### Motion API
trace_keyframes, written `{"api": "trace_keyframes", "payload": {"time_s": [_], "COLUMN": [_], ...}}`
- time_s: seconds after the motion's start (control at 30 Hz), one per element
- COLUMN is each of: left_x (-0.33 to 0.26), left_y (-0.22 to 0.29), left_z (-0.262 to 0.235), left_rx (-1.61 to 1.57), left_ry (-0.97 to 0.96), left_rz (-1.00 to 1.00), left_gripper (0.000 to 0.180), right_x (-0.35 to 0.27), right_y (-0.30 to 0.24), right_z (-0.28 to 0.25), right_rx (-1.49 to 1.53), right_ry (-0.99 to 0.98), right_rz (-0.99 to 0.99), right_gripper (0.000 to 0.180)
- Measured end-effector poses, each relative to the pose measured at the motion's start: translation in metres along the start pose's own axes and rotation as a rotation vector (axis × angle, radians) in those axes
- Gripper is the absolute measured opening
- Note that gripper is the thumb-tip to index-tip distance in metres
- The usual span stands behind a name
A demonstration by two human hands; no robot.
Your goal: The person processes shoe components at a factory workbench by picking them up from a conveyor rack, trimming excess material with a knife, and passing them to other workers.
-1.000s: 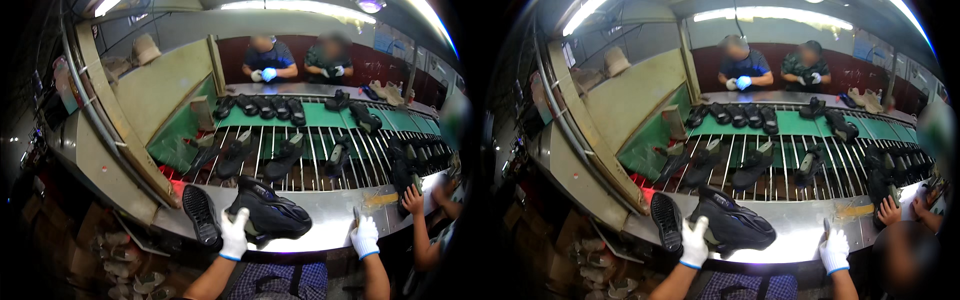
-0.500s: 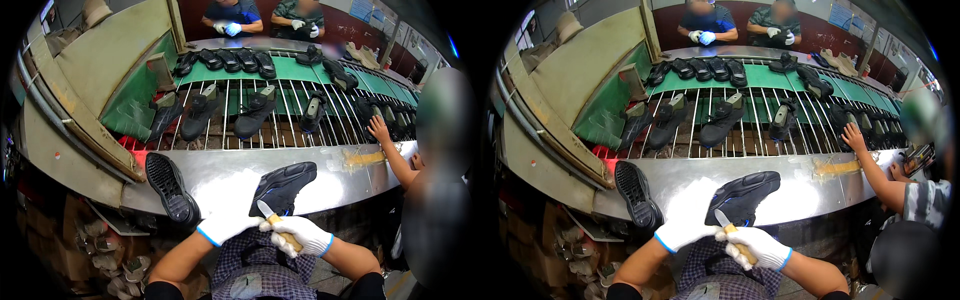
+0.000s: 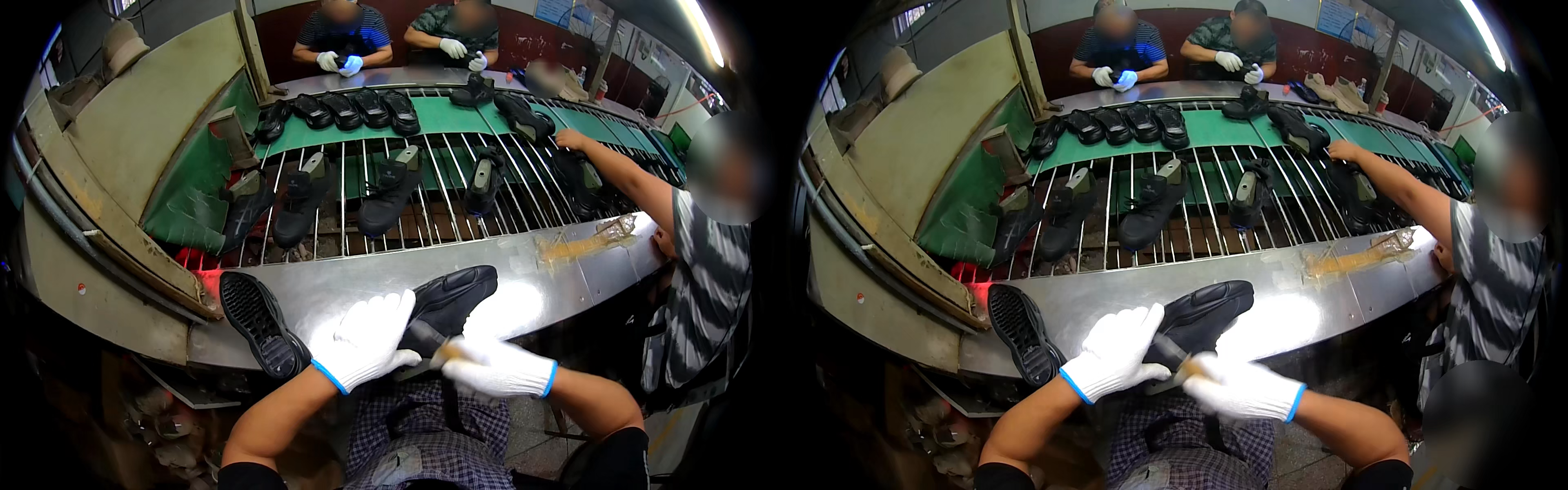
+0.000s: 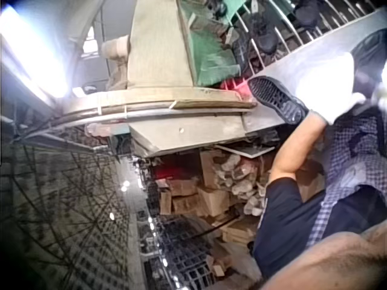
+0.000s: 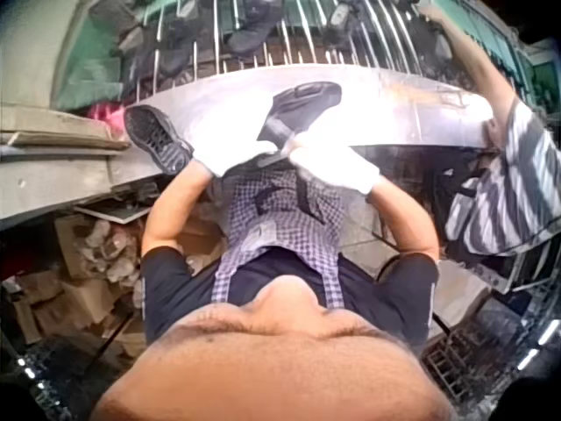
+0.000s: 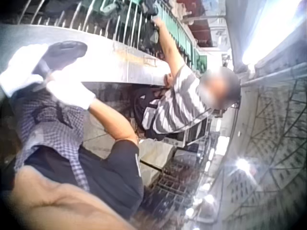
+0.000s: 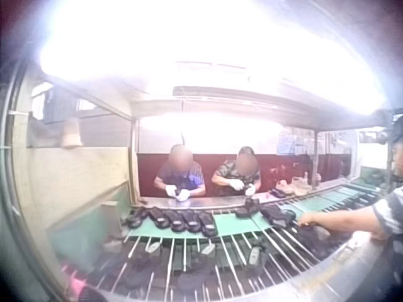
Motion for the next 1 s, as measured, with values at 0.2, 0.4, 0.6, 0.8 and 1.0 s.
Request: {"api": "trace_keyframes", "payload": {"time_s": [0.2,0.4,0.6,0.8,1.0], "left_x": [0.003,-0.106,-0.087,-0.053,-0.006], "left_y": [-0.002,0.009,0.022,0.023,0.012], "left_z": [0.004,0.027,0.108,-0.025,-0.061], "left_rx": [-0.061,-0.068,-0.071,-0.718,-0.458], "left_ry": [0.066,0.670,0.200,0.794,0.744], "left_rz": [0.046,-0.288,-0.539,-0.492,-0.348], "left_gripper": [0.089,0.095,0.116,0.081,0.077], "right_x": [0.041,0.030,0.047,0.079,0.085], "right_y": [0.005,-0.022,0.060,0.061,-0.026], "right_z": [0.031,-0.006,-0.103,-0.070,-0.046], "right_rx": [-1.257,-0.744,-0.596,-0.216,0.593], "right_ry": [0.451,0.425,0.798,0.783,0.548], "right_rz": [-0.421,-0.535,-0.459,-0.543,-0.753], "right_gripper": [0.027,0.015,0.099,0.100,0.046]}}
Point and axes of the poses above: each hand's wrist, its own x-axis towards the middle knuckle, its own z-axis out of the palm, y = z × x, the point moved 3 cm from there along x, towards the middle knuckle
